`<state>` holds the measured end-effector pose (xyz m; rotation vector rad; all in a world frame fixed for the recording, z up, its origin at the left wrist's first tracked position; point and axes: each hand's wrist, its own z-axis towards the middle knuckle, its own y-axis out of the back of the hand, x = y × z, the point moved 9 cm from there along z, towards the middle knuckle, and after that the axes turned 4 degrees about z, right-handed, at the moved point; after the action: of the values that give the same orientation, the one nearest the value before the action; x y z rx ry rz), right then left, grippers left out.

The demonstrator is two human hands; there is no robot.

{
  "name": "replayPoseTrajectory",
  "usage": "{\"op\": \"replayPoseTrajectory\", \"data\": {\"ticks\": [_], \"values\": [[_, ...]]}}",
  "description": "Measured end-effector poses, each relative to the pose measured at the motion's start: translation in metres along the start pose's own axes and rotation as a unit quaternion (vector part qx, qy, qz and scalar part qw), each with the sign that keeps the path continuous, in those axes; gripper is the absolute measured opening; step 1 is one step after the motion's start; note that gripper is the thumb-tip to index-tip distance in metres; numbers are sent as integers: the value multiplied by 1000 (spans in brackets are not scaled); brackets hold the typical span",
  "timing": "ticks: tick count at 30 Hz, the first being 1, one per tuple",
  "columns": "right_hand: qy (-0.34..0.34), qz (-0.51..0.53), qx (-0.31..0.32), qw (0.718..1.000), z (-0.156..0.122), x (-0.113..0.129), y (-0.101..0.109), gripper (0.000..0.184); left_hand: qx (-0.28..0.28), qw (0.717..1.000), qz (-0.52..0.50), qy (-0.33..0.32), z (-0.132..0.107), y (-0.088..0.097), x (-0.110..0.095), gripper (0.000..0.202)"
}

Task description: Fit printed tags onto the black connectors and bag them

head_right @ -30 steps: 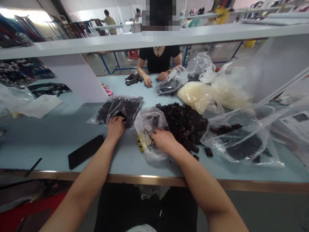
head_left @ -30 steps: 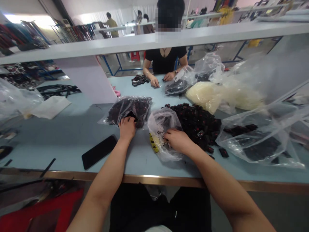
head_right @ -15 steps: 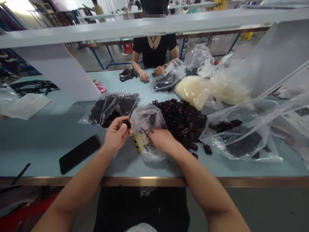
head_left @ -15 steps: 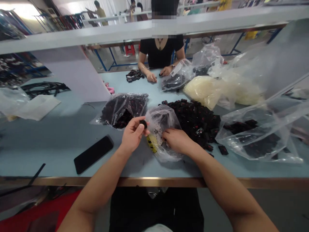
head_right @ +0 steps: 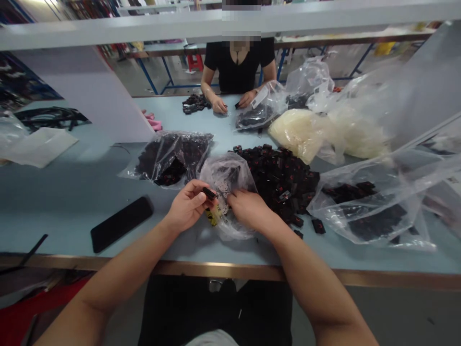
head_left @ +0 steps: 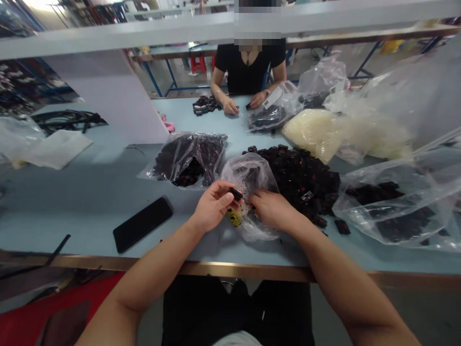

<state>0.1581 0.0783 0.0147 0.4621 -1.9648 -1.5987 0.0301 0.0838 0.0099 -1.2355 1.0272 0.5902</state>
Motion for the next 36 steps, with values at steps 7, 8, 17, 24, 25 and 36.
{"op": "replayPoseTrajectory", "data": {"ticks": [7, 8, 17, 24, 25, 36], "values": [[-21, 72, -47, 996, -1, -10, 8, 18, -24, 1000, -12, 7, 0, 4, 2, 39], [-28, 79, -53, 995, -1, -12, 9, 19, -27, 999, -16, 13, -1, 4, 3, 41], [-37, 141, -118, 982, 0, -21, 13, 33, 0, 1000, -9, 13, -4, -2, 5, 36], [-53, 294, -214, 930, -5, -38, 23, 19, -8, 1000, -19, -21, -3, 0, 0, 30], [-53, 324, -230, 916, -6, -40, 25, 17, -8, 1000, -19, -19, -3, 0, 1, 30], [-46, 632, -252, 731, -9, -33, 23, 26, -8, 1000, -13, -11, -3, -1, 8, 41]]}}
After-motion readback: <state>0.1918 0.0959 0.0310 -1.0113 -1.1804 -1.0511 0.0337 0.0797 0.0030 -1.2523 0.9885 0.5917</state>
